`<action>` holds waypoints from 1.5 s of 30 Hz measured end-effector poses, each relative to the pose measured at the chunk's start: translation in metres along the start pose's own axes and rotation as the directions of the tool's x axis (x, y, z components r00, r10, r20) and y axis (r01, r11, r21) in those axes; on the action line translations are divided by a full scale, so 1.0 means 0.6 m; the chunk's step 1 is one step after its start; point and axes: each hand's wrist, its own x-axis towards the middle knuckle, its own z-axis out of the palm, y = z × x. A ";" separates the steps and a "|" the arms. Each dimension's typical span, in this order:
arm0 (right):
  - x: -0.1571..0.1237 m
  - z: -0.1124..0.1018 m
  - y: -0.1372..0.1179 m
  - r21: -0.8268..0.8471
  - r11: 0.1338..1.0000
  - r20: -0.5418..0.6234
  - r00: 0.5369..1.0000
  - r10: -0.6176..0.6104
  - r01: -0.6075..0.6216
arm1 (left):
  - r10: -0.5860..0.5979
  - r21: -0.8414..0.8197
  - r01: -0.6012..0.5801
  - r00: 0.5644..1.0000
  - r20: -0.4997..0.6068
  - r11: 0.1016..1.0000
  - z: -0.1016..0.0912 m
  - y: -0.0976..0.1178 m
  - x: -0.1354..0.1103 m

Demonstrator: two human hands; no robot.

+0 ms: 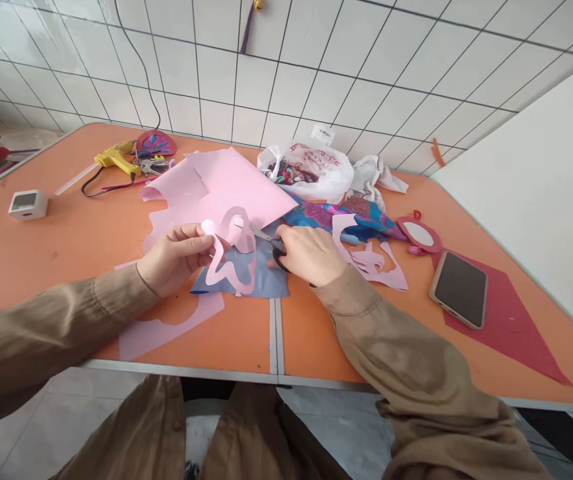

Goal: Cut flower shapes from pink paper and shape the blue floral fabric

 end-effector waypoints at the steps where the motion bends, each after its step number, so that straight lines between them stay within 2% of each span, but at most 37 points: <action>1: 0.003 -0.001 -0.001 0.004 1.000 0.000 1.000 0.001 -0.001 | -0.011 0.028 0.011 1.000 0.016 1.000 0.004 0.005 0.002; 4: 0.008 -0.004 -0.005 0.012 0.999 -0.052 0.998 0.045 -0.044 | -0.041 0.092 0.034 0.997 0.069 0.995 0.019 0.028 0.011; 8: 0.014 -0.003 -0.014 -0.026 0.998 -0.119 0.991 0.054 -0.058 | -0.043 0.147 0.034 0.998 0.055 0.989 0.039 0.056 0.023; 13: 0.026 0.007 -0.006 0.063 0.992 -0.048 0.993 -0.105 0.107 | -0.118 0.205 0.099 0.990 0.081 0.974 0.041 0.057 0.030; 17: 0.034 0.009 0.006 0.201 0.975 0.074 0.991 -0.110 0.093 | -0.166 0.234 0.134 0.979 0.121 0.963 0.032 0.045 0.034; 22: 0.018 -0.017 0.020 0.428 0.888 0.174 0.949 -0.262 0.167 | -0.191 0.248 0.146 0.968 0.165 0.958 0.029 0.037 0.034; 24: -0.001 -0.033 0.023 0.435 0.895 0.095 0.984 -0.149 0.093 | -0.192 0.247 0.144 0.965 0.180 0.958 0.030 0.036 0.033; 25: -0.012 -0.042 0.021 0.429 0.902 -0.014 0.999 -0.045 0.046 | -0.192 0.246 0.144 0.964 0.183 0.959 0.031 0.036 0.033; 26: -0.024 -0.049 0.017 0.427 0.904 -0.188 0.981 0.055 0.031 | -0.193 0.245 0.146 0.964 0.185 0.959 0.031 0.036 0.033; 27: -0.035 -0.056 0.011 0.443 0.892 -0.360 0.928 0.092 0.084 | -0.197 0.243 0.149 0.963 0.184 0.958 0.031 0.036 0.033; 28: -0.044 -0.061 0.003 0.441 0.877 -0.469 0.882 0.047 0.188 | -0.199 0.240 0.153 0.963 0.182 0.959 0.032 0.037 0.033; 30: -0.055 -0.067 -0.016 0.387 0.827 -0.582 0.804 -0.124 0.408 | -0.208 0.235 0.163 0.960 0.185 0.958 0.032 0.038 0.033; 32: -0.054 -0.067 -0.032 0.318 0.791 -0.613 0.750 -0.249 0.523 | -0.212 0.227 0.168 0.959 0.186 0.959 0.032 0.040 0.034; 34: -0.046 -0.062 -0.041 0.268 0.790 -0.616 0.729 -0.299 0.551 | -0.211 0.225 0.168 0.960 0.182 0.960 0.032 0.041 0.035; 45: -0.031 -0.057 -0.053 0.335 0.773 -0.592 0.758 -0.272 0.539 | -0.161 0.265 0.116 0.975 0.156 0.957 0.033 0.047 0.039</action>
